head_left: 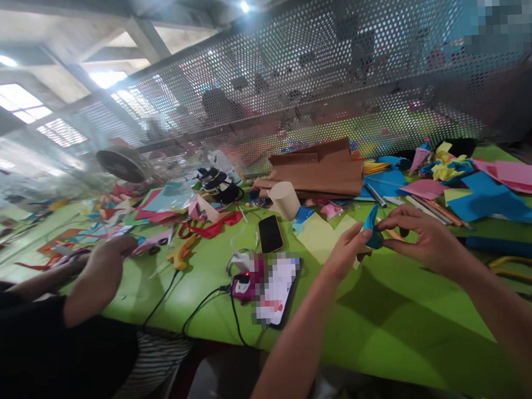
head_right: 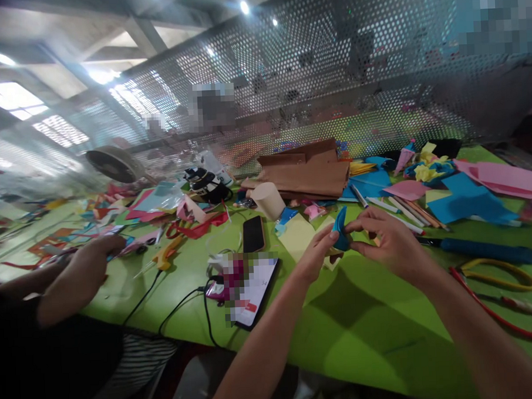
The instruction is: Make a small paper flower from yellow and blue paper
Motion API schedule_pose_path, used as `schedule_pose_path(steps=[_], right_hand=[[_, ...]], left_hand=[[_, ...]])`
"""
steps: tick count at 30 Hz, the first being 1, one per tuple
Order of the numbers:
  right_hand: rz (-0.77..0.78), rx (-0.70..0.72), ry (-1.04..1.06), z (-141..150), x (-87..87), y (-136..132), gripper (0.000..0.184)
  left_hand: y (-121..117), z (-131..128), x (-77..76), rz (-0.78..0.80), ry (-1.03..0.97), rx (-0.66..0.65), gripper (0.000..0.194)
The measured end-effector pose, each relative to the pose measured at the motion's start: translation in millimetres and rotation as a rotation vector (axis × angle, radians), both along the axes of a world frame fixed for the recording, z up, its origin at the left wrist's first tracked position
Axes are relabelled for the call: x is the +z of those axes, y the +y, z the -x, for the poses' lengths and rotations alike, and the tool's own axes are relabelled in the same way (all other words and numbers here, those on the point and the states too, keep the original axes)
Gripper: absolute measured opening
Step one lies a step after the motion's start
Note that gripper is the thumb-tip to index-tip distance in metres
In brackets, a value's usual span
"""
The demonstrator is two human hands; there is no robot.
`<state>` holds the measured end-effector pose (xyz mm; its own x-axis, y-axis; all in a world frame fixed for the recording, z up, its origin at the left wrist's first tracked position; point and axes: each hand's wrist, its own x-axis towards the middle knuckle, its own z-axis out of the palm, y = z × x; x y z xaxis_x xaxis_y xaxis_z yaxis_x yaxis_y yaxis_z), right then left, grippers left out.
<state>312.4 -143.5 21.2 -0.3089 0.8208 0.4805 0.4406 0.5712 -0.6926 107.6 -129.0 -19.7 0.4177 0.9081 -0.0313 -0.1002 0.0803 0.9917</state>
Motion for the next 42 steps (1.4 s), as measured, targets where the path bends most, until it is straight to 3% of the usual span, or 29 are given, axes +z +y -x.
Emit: schedule_pose_path(steps=[5,18,22,28,33,39,42], right_hand=[[0.028,0.017,-0.025,1,-1.6,-1,0.010],[-0.029,0.044,-0.125,-4,1.6,-1,0.016],[0.001,0.023,-0.137,-5,3.7,-4,0.012],[0.024,-0.008,0.016,5,8.1,-11,0.014],[0.023,-0.119,0.024,17,-1.3,-9,0.017],[0.019,-0.054,-0.032,15,-11.3,-4,0.010],[0.020,-0.126,-0.001,13,-12.9,-2,0.018]], left_hand=[[-2,0,2.6,-0.064,0.041,-0.006,0.050],[3,1,-1.7,-0.012,-0.034,-0.071,0.052],[2,2,-1.8,-0.005,-0.010,-0.028,0.054],[4,1,-5.7,0.004,0.021,0.063,0.055],[2,-1,-4.8,-0.036,0.064,0.108,0.054],[-1,0,-0.5,-0.101,0.077,0.072,0.050],[-1,0,0.3,-0.124,0.086,0.053,0.049]])
